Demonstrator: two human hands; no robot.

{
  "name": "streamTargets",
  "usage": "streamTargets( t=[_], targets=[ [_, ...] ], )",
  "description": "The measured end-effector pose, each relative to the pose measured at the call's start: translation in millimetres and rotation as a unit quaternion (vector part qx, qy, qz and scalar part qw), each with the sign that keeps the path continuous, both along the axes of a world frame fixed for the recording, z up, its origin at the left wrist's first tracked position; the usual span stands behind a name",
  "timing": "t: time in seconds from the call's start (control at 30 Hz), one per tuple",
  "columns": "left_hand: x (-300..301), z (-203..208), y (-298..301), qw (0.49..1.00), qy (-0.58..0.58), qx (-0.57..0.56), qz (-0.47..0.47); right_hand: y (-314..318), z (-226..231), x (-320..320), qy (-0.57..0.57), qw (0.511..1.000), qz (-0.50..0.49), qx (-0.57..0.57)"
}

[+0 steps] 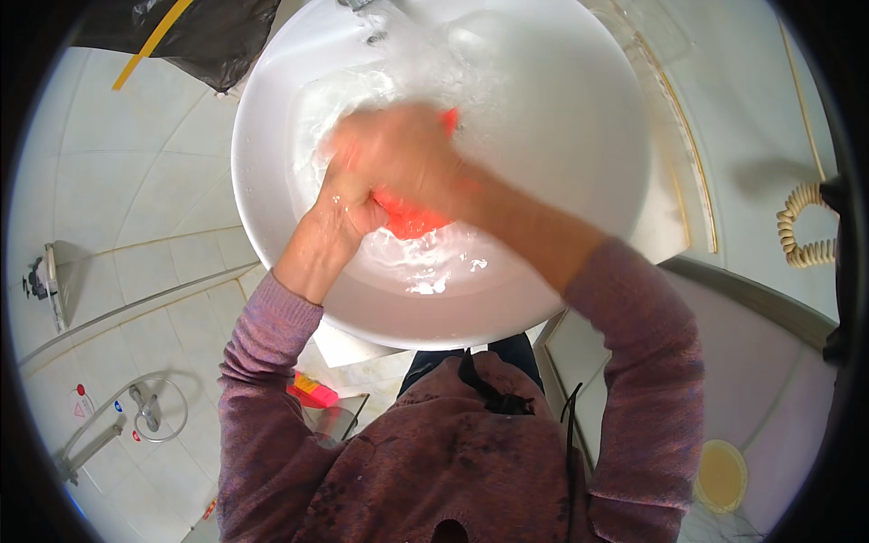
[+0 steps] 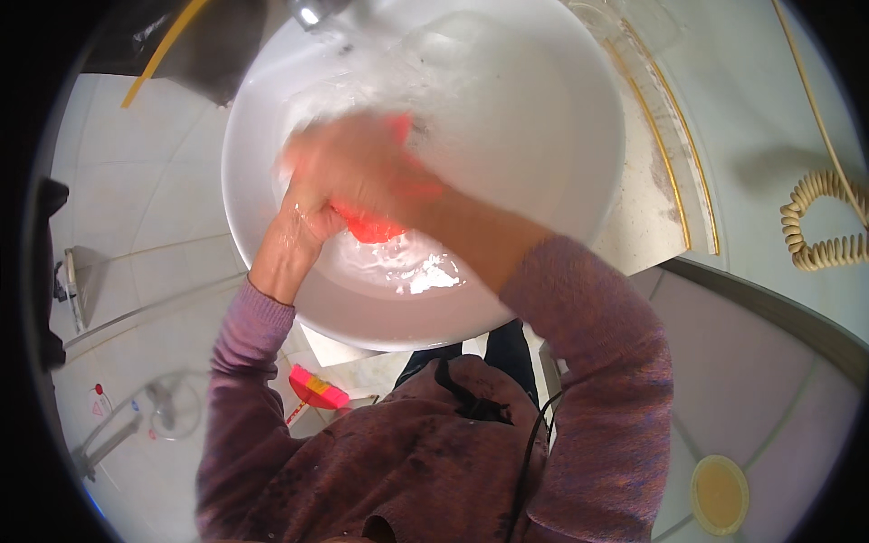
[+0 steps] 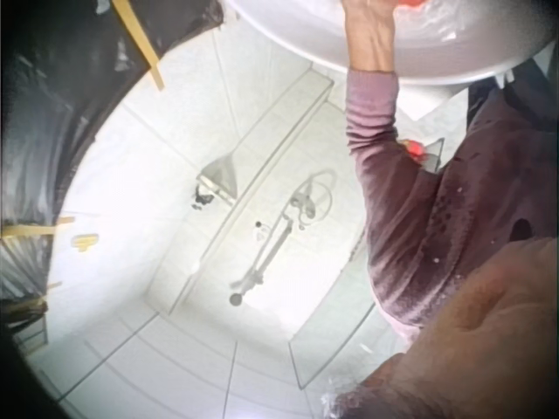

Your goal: The person removes a clear plastic tray from a wall-mounted shower caddy and washes it under running water in a bathroom sink. Then they wash a red cloth by hand, repeatedly rinsing and wringing it under the tap.

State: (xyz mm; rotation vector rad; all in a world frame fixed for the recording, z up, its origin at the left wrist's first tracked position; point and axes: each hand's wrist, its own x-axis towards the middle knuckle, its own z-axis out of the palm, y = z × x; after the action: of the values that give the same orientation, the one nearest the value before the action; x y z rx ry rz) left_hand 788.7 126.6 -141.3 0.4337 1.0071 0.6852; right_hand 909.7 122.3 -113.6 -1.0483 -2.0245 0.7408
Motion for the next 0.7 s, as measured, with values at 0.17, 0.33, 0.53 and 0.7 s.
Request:
streamTargets(
  t=[0.17,0.33,0.53,0.7],
  targets=[
    [-1.8,9.7,3.5,0.995,-0.084,0.015,-0.041,2.2,-4.4,-15.5,0.024,0.988,-0.143,0.048],
    [1.4,18.3,5.2,0.992,-0.122,-0.036,-0.016,-0.7,-14.4,-32.2,-0.034,0.981,-0.127,0.142],
    [12.2,32.0,8.5,0.999,-0.041,0.008,0.024,38.9,-45.4,48.5,0.18,0.939,-0.162,-0.244],
    [11.0,38.6,13.6,0.995,-0.055,0.017,0.077,20.4,-11.0,55.5,0.225,0.858,-0.096,-0.452]
  ],
)
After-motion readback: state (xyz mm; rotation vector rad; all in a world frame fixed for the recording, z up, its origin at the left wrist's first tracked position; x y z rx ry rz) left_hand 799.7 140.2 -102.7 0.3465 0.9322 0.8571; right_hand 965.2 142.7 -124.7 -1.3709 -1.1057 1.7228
